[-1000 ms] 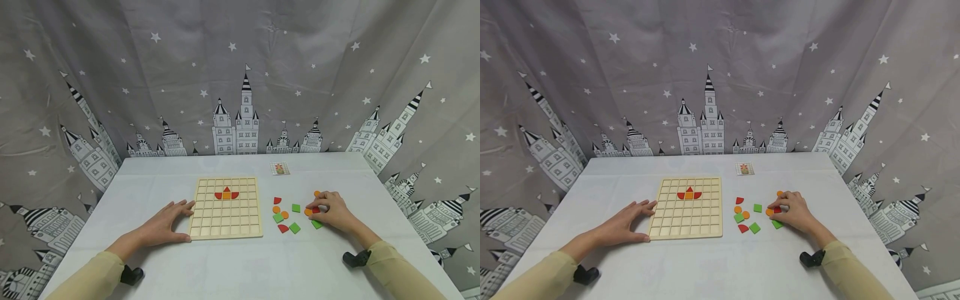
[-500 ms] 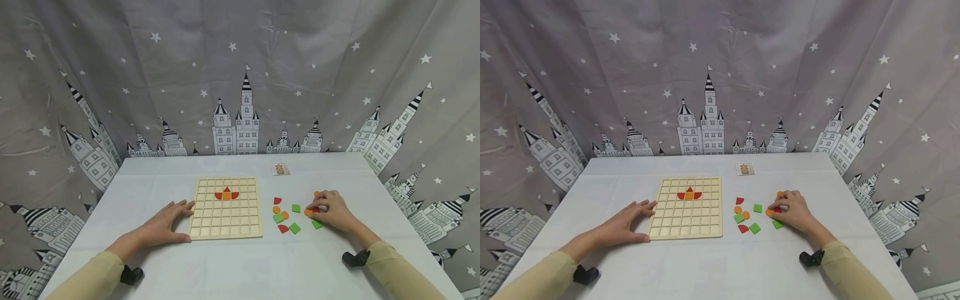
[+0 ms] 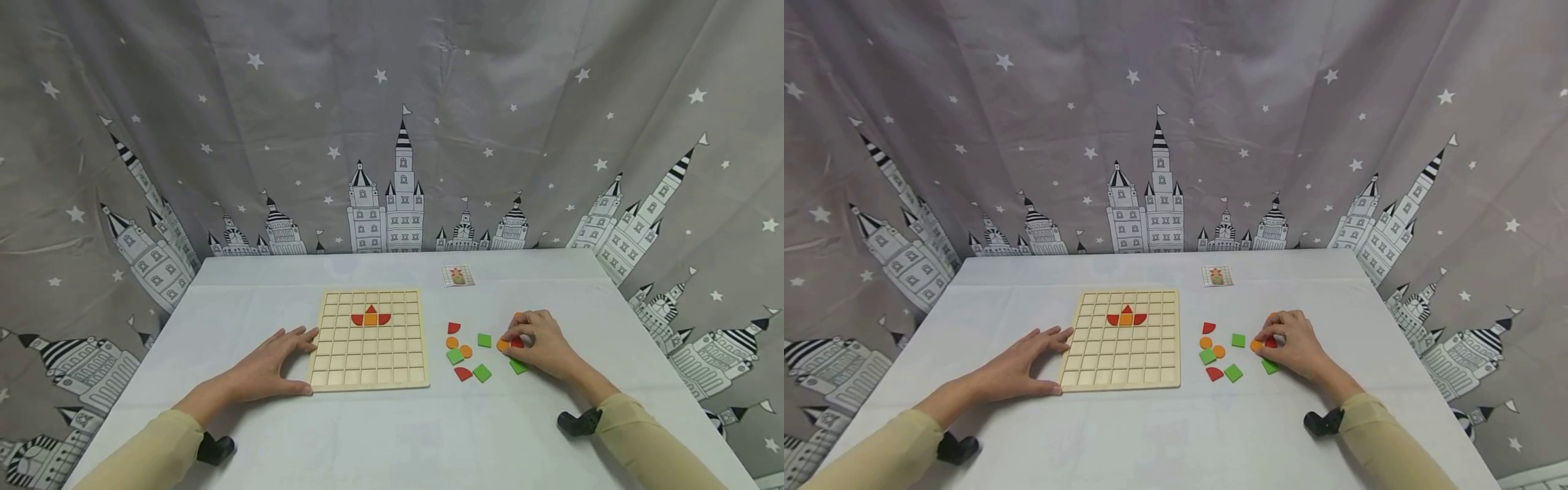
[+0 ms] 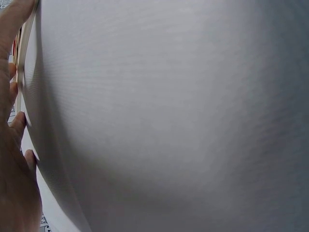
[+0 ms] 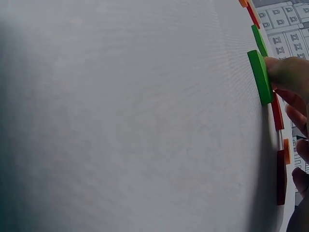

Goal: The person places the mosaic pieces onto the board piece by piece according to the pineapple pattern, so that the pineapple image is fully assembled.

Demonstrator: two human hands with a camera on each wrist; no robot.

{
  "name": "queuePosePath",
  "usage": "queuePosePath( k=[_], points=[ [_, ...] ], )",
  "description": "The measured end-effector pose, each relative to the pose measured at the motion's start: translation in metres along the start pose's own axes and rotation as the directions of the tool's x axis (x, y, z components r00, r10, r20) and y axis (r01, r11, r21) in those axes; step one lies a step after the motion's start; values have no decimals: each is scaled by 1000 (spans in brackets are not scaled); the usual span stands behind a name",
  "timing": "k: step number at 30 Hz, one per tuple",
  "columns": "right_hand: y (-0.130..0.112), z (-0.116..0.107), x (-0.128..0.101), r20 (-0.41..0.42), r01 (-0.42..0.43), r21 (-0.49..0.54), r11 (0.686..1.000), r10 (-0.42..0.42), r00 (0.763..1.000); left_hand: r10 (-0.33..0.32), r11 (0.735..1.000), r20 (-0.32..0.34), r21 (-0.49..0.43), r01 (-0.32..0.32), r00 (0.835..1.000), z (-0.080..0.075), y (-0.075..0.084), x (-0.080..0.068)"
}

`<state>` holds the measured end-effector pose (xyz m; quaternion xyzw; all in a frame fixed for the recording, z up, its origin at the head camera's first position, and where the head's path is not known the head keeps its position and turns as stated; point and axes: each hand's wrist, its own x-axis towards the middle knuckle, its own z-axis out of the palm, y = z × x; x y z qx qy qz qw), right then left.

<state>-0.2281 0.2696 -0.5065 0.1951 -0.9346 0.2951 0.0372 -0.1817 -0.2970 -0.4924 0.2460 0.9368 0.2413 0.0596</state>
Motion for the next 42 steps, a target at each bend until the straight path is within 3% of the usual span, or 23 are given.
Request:
queuePosePath(
  k=[7, 14, 25, 42],
  points=[
    [-8, 1, 5, 6, -25, 37, 999, 25, 1000, -13, 1000, 9, -1, 13, 1000, 0, 0, 0],
    [-34, 3, 29, 11, 20, 86, 996, -21, 1000, -19, 1000, 6, 4, 19, 1000, 1, -1, -2],
    [-83, 26, 64, 60, 60, 208, 976, -74, 995, -11, 1000, 9, -15, 11, 1000, 2, 0, -3],
    [-140, 70, 105, 96, 208, 201, 957, -230, 968, -37, 999, 28, -8, 37, 999, -2, 3, 0]
  ],
)
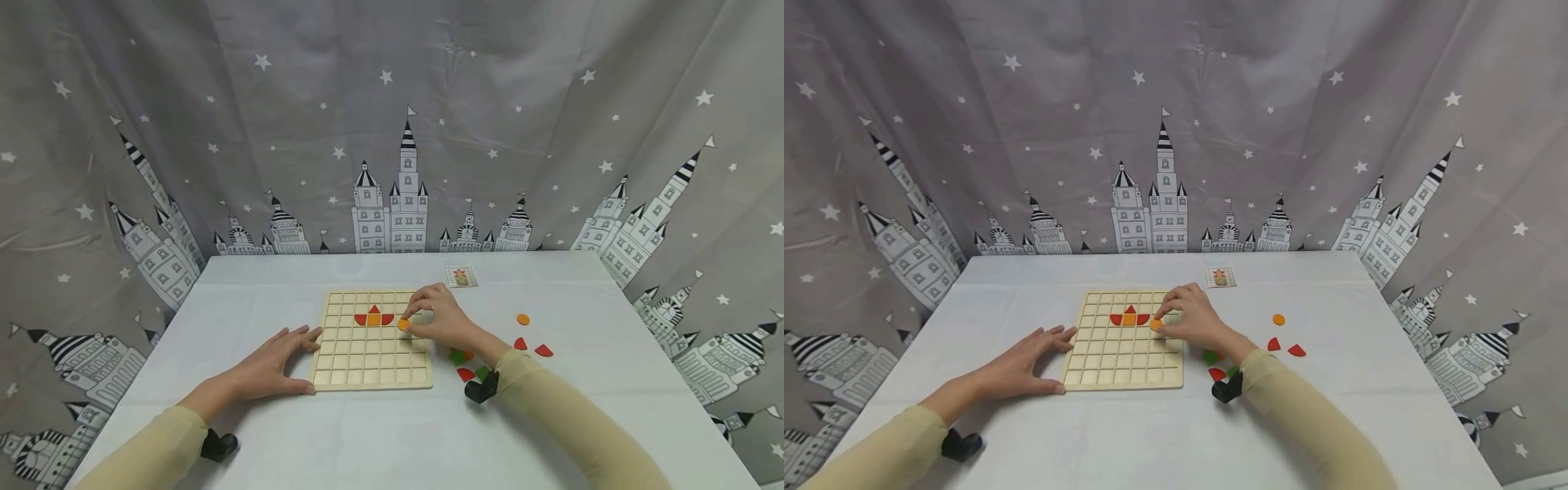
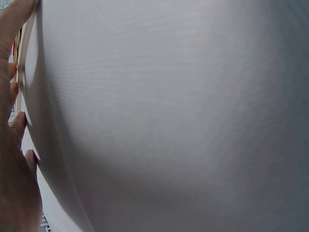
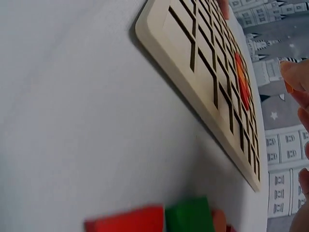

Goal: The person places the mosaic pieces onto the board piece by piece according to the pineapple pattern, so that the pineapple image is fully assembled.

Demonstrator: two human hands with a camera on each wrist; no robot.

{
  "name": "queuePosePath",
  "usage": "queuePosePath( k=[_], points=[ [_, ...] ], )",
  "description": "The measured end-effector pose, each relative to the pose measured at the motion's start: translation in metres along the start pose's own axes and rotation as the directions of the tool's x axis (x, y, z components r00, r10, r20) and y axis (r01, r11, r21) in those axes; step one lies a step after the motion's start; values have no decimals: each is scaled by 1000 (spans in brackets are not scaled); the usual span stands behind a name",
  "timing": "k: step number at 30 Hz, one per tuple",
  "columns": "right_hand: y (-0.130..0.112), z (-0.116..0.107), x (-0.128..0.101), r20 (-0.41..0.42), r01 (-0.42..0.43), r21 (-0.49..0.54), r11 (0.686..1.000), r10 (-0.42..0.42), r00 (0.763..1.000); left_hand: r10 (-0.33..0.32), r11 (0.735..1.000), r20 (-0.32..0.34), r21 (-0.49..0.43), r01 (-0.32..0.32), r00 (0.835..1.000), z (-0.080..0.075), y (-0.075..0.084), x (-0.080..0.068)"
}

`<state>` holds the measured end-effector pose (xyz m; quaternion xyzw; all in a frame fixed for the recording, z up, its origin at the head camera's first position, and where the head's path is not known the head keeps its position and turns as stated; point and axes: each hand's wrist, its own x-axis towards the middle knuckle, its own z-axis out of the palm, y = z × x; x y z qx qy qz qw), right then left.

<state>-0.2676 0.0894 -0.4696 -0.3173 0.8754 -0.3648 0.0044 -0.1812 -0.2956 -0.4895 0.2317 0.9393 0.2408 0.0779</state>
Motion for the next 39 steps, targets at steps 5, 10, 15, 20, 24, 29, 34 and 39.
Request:
queuePosePath(
  k=[5, 10, 15, 20, 24, 29, 34, 39],
  points=[
    [-4, 18, 18, 10, 50, -63, 997, -49, 999, 0, 1000, -1, 0, 0, 1000, 0, -1, 2],
    [-8, 33, 29, 47, 89, -135, 987, -84, 995, 1, 1000, -1, 0, -1, 1000, 1, -1, 3],
    [-11, 42, 34, 78, 112, -174, 978, -99, 992, 4, 1000, -4, 1, -4, 1000, 1, -1, 3],
    [-11, 46, 36, 88, 114, -198, 973, -99, 991, 9, 1000, -5, 0, -9, 1000, 1, -2, 4],
    [-10, 49, 36, 80, 107, -190, 976, -93, 992, 24, 1000, -12, 2, -24, 1000, 1, -2, 3],
    [-8, 53, 38, 79, 99, -191, 977, -86, 993, 51, 999, -31, -5, -51, 998, 0, -3, 1],
    [-7, 56, 39, 85, 93, -191, 977, -78, 993, 53, 999, -35, 2, -53, 998, 0, -3, 0],
    [-5, 59, 41, 88, 85, -195, 977, -69, 994, 56, 998, -36, -1, -56, 998, 0, -2, -2]
  ],
)
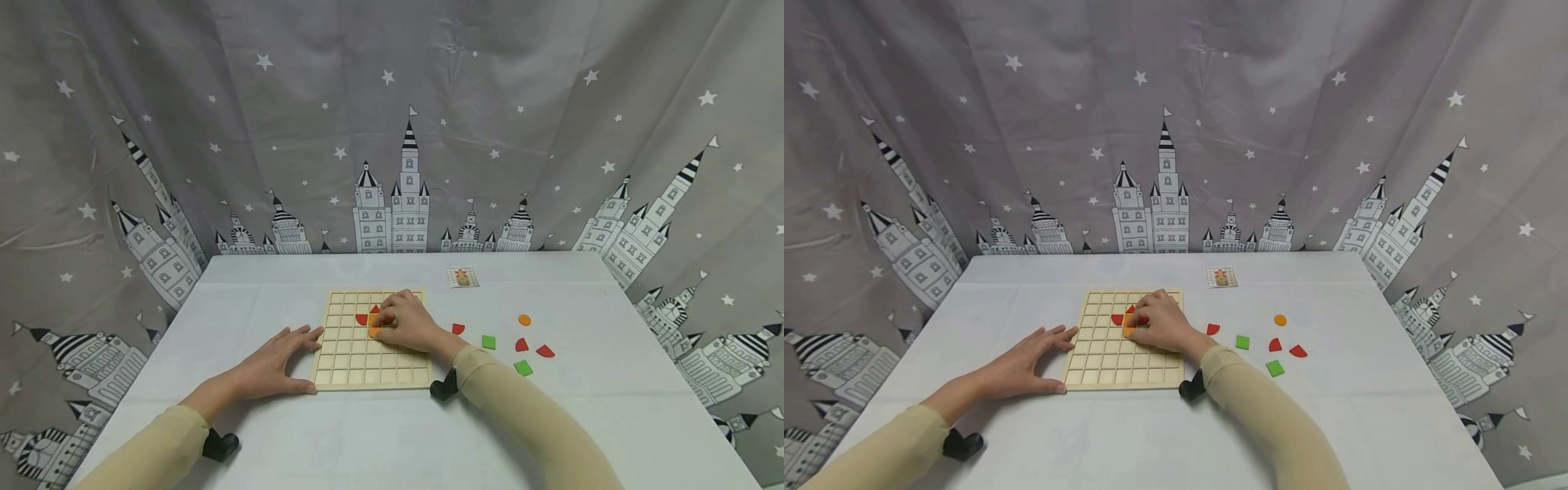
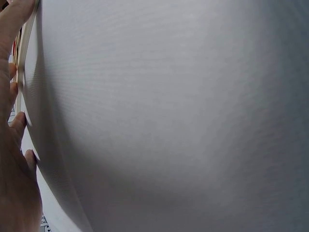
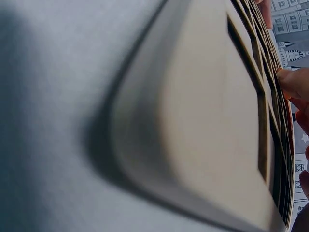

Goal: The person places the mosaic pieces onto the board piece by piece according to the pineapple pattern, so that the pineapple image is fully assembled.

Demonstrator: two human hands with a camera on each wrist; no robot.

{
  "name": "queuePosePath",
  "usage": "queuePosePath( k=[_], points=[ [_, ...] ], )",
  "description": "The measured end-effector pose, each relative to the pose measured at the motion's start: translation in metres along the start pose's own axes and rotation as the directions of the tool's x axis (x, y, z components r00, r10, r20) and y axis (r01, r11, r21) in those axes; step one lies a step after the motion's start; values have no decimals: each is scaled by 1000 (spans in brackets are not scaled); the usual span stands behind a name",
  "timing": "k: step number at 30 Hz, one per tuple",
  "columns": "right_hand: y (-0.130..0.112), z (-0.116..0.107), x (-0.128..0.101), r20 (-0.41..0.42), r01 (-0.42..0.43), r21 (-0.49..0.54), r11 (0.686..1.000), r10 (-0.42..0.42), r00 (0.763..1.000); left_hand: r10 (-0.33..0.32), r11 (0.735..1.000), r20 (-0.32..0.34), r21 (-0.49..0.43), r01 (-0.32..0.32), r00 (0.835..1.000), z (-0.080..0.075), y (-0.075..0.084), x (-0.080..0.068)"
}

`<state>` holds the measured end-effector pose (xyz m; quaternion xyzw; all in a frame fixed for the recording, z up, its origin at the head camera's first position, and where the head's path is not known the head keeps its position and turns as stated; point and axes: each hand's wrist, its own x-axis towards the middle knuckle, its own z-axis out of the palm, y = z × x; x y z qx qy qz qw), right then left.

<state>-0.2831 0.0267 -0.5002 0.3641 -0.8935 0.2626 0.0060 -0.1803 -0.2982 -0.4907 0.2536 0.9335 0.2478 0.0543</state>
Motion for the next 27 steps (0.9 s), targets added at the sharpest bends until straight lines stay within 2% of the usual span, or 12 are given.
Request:
queuePosePath(
  k=[10, 21, 27],
  points=[
    [-1, -1, -1, -13, 8, 24, 1000, -8, 1000, -2, 1000, 2, 7, 2, 1000, -1, 1, 0],
    [-4, -3, -1, -2, -20, 36, 999, 20, 1000, -7, 1000, 6, -4, 7, 1000, -1, 1, 0],
    [-3, -15, -5, -14, -32, 68, 997, 33, 999, -12, 1000, 7, 6, 12, 1000, 0, 1, 0]
  ],
)
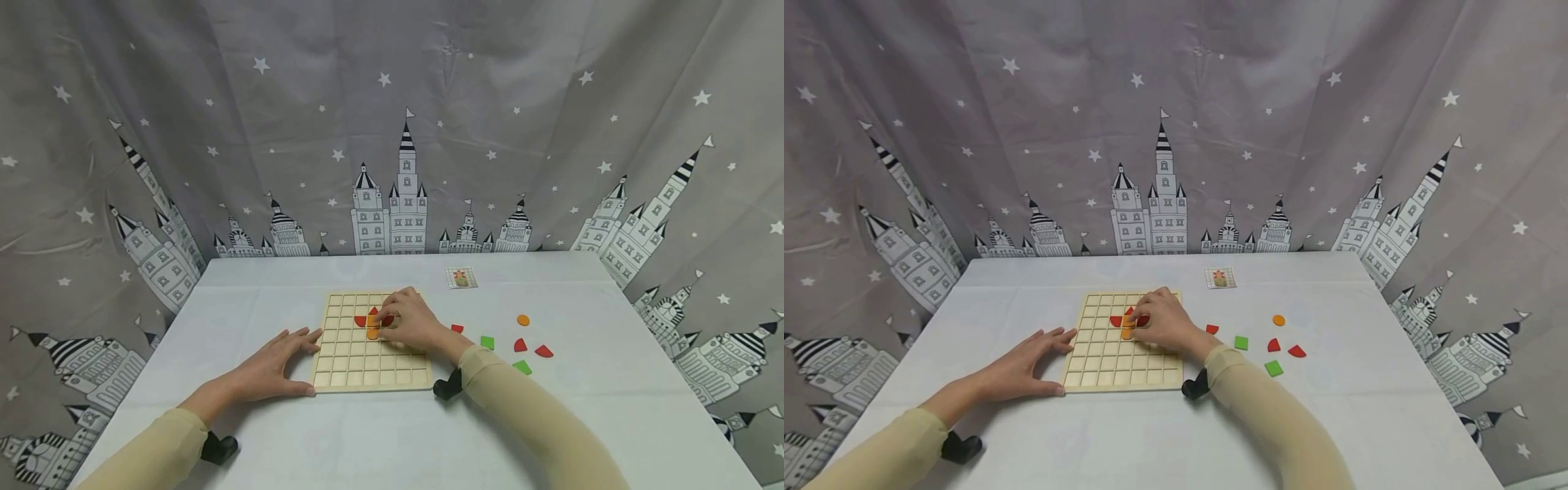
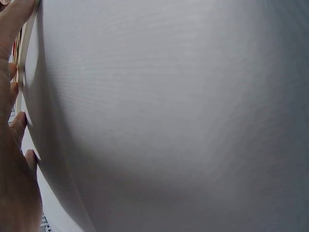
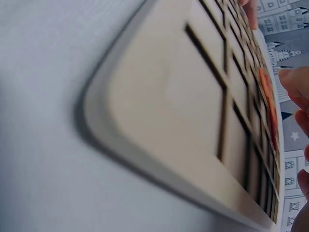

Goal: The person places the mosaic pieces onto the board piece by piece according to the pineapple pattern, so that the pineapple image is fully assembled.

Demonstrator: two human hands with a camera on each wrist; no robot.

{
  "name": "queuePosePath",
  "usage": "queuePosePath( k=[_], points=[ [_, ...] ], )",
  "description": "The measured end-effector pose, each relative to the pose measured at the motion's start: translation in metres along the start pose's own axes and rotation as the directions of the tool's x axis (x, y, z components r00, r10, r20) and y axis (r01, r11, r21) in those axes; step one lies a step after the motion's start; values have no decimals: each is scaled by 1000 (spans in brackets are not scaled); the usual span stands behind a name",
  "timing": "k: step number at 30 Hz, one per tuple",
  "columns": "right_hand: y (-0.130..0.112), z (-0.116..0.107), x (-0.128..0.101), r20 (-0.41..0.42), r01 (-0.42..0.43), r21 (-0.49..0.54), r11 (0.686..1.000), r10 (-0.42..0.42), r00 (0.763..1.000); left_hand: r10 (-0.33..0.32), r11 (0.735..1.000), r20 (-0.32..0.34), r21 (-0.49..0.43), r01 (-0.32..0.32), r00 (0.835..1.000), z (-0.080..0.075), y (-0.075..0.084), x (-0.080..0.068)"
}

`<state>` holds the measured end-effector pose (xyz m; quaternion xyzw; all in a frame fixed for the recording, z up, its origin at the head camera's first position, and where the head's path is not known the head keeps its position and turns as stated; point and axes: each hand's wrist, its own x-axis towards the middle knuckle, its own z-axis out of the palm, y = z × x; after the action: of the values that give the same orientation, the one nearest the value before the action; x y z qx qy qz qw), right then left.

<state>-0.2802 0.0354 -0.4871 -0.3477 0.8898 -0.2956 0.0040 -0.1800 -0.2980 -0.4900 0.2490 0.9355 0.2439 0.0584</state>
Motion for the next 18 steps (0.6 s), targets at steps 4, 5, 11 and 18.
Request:
queuePosePath(
  k=[4, 5, 11, 18],
  points=[
    [4, -15, -8, -7, -14, 38, 999, 14, 1000, 1, 1000, 0, 4, -1, 1000, 1, 0, 1],
    [6, -20, -11, -6, -25, 50, 998, 25, 1000, 0, 1000, 2, 4, 0, 1000, 1, 0, 1],
    [24, -55, -34, -40, -96, 81, 992, 100, 994, -15, 1000, 12, -2, 15, 1000, 1, 1, 3],
    [47, -90, -66, -82, -192, 89, 977, 199, 977, -18, 1000, 17, -3, 18, 1000, 2, 0, 2]
  ],
)
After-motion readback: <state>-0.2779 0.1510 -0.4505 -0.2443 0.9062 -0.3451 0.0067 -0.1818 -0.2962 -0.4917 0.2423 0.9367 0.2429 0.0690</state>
